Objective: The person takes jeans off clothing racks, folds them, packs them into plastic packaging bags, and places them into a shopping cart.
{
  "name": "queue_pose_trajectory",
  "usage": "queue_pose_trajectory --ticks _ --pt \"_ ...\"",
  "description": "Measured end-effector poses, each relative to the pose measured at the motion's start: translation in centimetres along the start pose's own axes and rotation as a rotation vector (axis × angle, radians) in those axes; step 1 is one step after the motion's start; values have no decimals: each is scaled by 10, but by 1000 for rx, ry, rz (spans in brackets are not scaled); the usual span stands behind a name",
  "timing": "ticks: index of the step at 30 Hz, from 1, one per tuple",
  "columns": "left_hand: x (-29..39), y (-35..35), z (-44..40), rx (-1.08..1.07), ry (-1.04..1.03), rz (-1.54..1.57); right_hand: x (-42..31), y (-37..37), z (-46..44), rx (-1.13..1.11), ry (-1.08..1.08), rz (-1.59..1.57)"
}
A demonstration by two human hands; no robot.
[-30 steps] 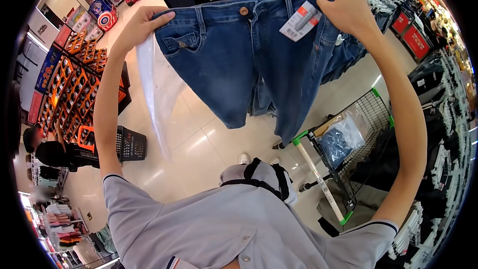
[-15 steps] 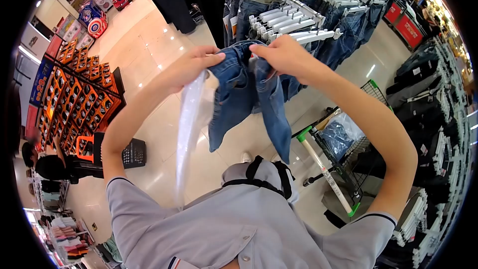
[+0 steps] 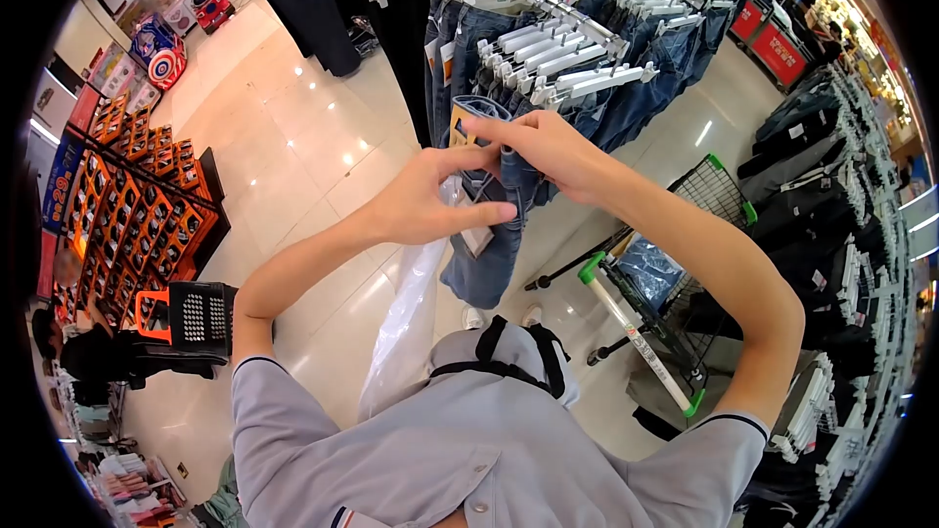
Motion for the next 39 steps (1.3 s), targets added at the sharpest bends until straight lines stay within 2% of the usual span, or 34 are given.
queue_pose_trajectory --ticks 4,6,8,10,12,14,16,17,20,22,23,24,26,27,28,30,31,33,34,36,37,38,39 --pt "8 3 5 -44 -71 -8 -11 7 0 -26 104 66" --pt "7 16 9 -35 -107 -35 -20 20 2 -12 200 398" --pt "-9 49 18 237 0 133 -31 30 9 -48 252 496" --pt "-21 87 24 426 35 -6 -62 29 34 -82 679 915" --pt "-33 113 20 380 -12 7 -79 32 44 -124 716 999" --pt "-44 117 15 344 -63 14 -94 31 52 -210 840 1011" --pt "-67 99 4 147 6 247 -106 35 56 -201 802 1086" --pt "-88 90 -2 123 9 390 -111 36 57 -212 832 1090" --pt "-53 67 -14 93 -86 337 -113 51 59 -191 833 1103" --pt "-49 65 -26 125 -81 267 -107 73 58 -11 605 1110" --pt "-47 66 -28 177 -147 132 -103 84 57 36 590 1180" --pt "-42 64 -32 167 -149 134 -96 93 54 44 582 1179" --pt "-13 61 -37 198 -305 -205 -88 105 58 172 739 1295" --pt "-5 56 -38 186 -357 -201 -88 108 63 207 709 1327" --pt "-6 53 -42 174 -363 -200 -90 110 69 219 701 1326" --pt "-15 50 -49 180 -263 -208 -86 120 70 208 452 1458" --pt "-13 47 -55 171 -267 -210 -84 125 73 212 489 1439" --pt "12 40 -54 260 -738 -247 -80 131 80 269 528 1448" --pt "13 38 -54 250 -740 -247 -80 132 84 317 572 1459" --pt "15 36 -49 258 -751 -384 -79 137 85 332 528 1515" --pt "11 37 -49 194 -603 -393 -76 139 85 306 522 1494" --pt "15 35 -49 188 -606 -398 -73 140 85 280 517 1471" --pt "16 36 -52 188 -508 -364 -72 139 86 288 521 1468"
Point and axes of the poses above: each hand's wrist, its own z-axis away from the middle knuckle, its own y-axis out of the back of the hand, x = y × z, the point moved 5 cm from there along -z, towards the middle knuckle, and after that the axes turned 14 degrees about z, right-handed, at the moved point
